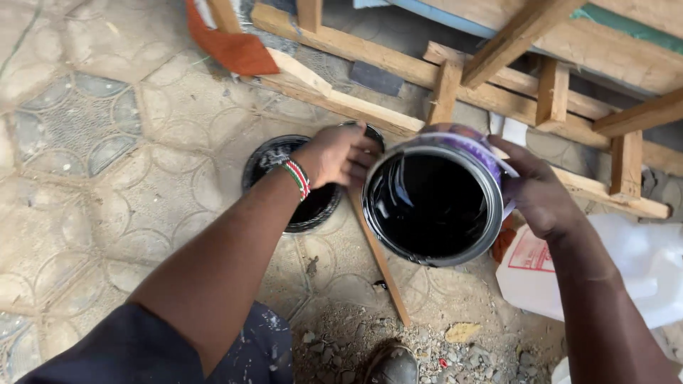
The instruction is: Mixing paint by pouring from multiple cans into a container and stirring with a wooden stick
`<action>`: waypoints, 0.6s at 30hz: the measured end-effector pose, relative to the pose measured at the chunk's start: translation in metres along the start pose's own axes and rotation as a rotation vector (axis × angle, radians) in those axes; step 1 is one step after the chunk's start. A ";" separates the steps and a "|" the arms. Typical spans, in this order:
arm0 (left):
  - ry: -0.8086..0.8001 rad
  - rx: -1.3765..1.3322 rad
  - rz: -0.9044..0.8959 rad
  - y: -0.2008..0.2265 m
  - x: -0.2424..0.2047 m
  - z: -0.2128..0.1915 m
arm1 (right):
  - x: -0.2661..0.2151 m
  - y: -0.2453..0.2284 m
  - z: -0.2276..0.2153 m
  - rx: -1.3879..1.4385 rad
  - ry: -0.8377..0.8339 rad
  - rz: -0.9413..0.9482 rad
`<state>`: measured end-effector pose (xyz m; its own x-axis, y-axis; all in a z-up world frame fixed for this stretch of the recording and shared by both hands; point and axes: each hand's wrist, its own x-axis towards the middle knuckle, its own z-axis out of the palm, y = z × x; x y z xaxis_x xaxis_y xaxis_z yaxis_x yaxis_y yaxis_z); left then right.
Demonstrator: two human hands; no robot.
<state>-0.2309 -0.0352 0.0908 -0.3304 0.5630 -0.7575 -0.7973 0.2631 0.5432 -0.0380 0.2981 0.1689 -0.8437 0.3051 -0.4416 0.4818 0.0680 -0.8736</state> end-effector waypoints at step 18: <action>0.269 0.128 0.527 0.033 -0.160 -0.102 | -0.020 -0.120 0.164 -0.501 0.384 -0.476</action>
<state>-0.2554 -0.1969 0.1930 -0.7937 0.4295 -0.4307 -0.4301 0.1043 0.8967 -0.1173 0.1283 0.2489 -0.8891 0.4364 0.1379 0.2158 0.6654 -0.7146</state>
